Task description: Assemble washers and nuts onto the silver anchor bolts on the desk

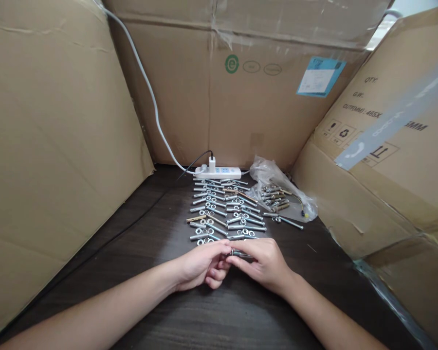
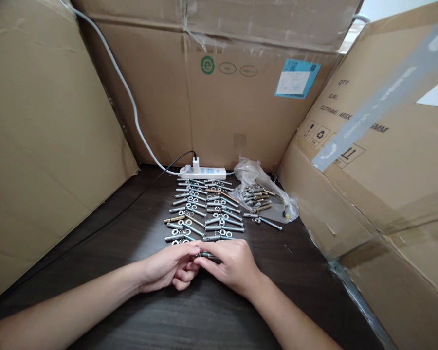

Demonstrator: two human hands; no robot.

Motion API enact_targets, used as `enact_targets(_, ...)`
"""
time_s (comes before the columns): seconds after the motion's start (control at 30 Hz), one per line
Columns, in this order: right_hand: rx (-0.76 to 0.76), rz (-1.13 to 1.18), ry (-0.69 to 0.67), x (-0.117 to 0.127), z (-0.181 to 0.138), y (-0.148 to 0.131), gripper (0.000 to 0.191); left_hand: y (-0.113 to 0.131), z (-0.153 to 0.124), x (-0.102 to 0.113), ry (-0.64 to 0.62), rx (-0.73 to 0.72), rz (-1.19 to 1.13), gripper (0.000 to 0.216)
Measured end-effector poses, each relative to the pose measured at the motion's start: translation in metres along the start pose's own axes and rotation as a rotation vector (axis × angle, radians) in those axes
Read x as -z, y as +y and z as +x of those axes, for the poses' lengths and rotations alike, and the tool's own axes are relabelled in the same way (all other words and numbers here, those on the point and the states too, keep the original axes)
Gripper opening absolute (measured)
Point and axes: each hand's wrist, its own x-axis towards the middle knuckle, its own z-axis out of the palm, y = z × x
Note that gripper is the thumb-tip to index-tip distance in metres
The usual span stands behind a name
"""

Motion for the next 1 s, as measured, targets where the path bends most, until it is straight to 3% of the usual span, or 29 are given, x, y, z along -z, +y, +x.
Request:
enact_targets(0.63,-0.026,-0.035,0.013,0.0015,0.0006,-0.0032,0.022,-0.0003,0.0000,-0.0021,0.091,-0.101,0.031,0.025)
enact_targets(1.0,-0.011,-0.021,0.015,0.0011,0.0006,-0.0033,0.019,0.0024,-0.0005,-0.0031,0.081,-0.066,-0.012,0.024)
